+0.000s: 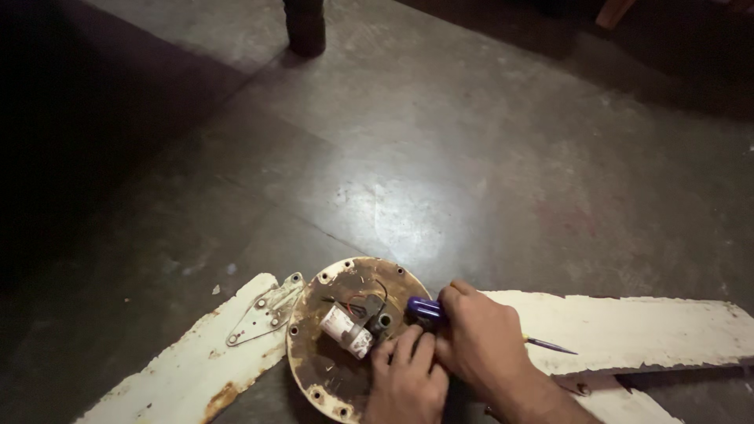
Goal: The person attaches fan blades to the central motor housing using a screwdriver. They align each blade and tighten the screws to secure them in place.
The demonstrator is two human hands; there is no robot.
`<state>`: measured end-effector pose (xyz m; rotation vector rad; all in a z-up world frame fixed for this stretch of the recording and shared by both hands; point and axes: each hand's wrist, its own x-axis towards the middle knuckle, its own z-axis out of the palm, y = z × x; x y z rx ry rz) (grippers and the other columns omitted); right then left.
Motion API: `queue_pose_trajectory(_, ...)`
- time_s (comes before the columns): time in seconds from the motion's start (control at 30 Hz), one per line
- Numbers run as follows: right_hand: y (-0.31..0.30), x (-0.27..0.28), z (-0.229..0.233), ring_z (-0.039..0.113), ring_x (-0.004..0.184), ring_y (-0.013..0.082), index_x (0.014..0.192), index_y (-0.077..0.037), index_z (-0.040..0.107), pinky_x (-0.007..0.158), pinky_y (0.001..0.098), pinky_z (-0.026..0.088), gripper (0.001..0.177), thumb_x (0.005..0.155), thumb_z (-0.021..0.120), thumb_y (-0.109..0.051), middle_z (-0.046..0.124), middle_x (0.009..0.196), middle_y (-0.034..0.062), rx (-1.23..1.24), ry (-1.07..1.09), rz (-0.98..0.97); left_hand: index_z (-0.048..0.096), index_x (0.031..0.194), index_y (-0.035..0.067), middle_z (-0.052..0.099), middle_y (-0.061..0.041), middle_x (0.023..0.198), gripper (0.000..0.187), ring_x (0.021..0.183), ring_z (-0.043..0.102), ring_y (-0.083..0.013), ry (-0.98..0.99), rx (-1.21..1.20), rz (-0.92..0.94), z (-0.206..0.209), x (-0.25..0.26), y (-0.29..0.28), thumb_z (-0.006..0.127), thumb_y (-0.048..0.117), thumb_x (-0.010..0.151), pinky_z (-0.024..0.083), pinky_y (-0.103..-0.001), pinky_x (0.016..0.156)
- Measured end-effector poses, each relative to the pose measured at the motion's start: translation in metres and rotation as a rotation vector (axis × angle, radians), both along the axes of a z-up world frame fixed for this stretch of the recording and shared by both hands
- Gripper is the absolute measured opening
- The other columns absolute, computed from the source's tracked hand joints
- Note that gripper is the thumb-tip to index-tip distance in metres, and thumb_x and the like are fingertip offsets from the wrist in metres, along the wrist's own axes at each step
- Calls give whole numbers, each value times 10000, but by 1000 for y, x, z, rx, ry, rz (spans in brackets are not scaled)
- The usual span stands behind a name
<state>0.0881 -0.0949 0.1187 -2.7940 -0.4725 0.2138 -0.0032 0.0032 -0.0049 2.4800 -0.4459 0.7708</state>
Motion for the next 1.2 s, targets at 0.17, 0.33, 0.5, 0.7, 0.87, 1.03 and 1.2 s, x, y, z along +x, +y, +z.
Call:
queue_pose_trajectory(0.17, -9, 9, -4, 660, 805, 404, 929, -54, 617, 685, 499, 550, 304, 693, 781, -151, 647, 946, 148, -22, -13, 153, 714, 868, 10, 661, -226, 1234, 240, 1266, 582, -379, 30, 13, -20, 9, 2, 2, 617, 227, 833, 357, -548, 1028)
queue_pose_trajectory(0.33, -23, 25, -5, 683, 778, 336, 903, -19, 603, 644, 433, 576, 236, 737, 752, -97, 644, 912, 110, -3, -100, 496, 735, 1039, 14, 667, -169, 1180, 285, 1205, 592, -332, 28, 4, 33, 17, 1, -1, 610, 196, 860, 377, -509, 993)
queue_pose_trajectory(0.5, -29, 37, 3, 699, 771, 291, 955, -61, 676, 630, 403, 587, 244, 739, 774, -117, 670, 928, 50, 65, -46, 605, 738, 1058, 32, 666, -127, 1126, 248, 1182, 596, -303, 36, 12, 55, 17, 1, -1, 649, 183, 882, 392, -476, 969)
queue_pose_trajectory(0.7, -29, 37, 4, 698, 770, 304, 951, -68, 680, 636, 410, 585, 264, 724, 794, -137, 671, 924, 49, 113, -12, 585, 741, 1033, 54, 663, -104, 1095, 234, 1148, 602, -308, 35, 12, 57, 16, 2, -1, 665, 191, 859, 403, -489, 941)
queue_pose_trajectory(0.87, -26, 30, -5, 678, 738, 338, 888, -64, 626, 614, 448, 559, 245, 746, 791, -176, 650, 884, 70, 60, -46, 492, 739, 1047, 39, 657, -134, 1146, 251, 1192, 593, -309, 52, 58, 47, 17, -1, 1, 659, 179, 856, 400, -497, 957)
queue_pose_trajectory(1.03, -23, 17, -9, 657, 711, 378, 854, -48, 612, 625, 475, 549, 208, 733, 734, -166, 638, 848, 110, 85, -49, 278, 731, 1034, 11, 655, -163, 1179, 295, 1216, 586, -335, 50, -12, 22, 20, 1, 2, 660, 209, 826, 395, -508, 967)
queue_pose_trajectory(1.2, -18, 13, -8, 639, 760, 419, 844, -44, 621, 682, 500, 534, 202, 776, 707, -215, 642, 838, 153, 104, 33, 136, 712, 983, 0, 656, -188, 1216, 277, 1246, 585, -349, 57, -9, -3, 24, -1, 3, 641, 211, 818, 382, -502, 986)
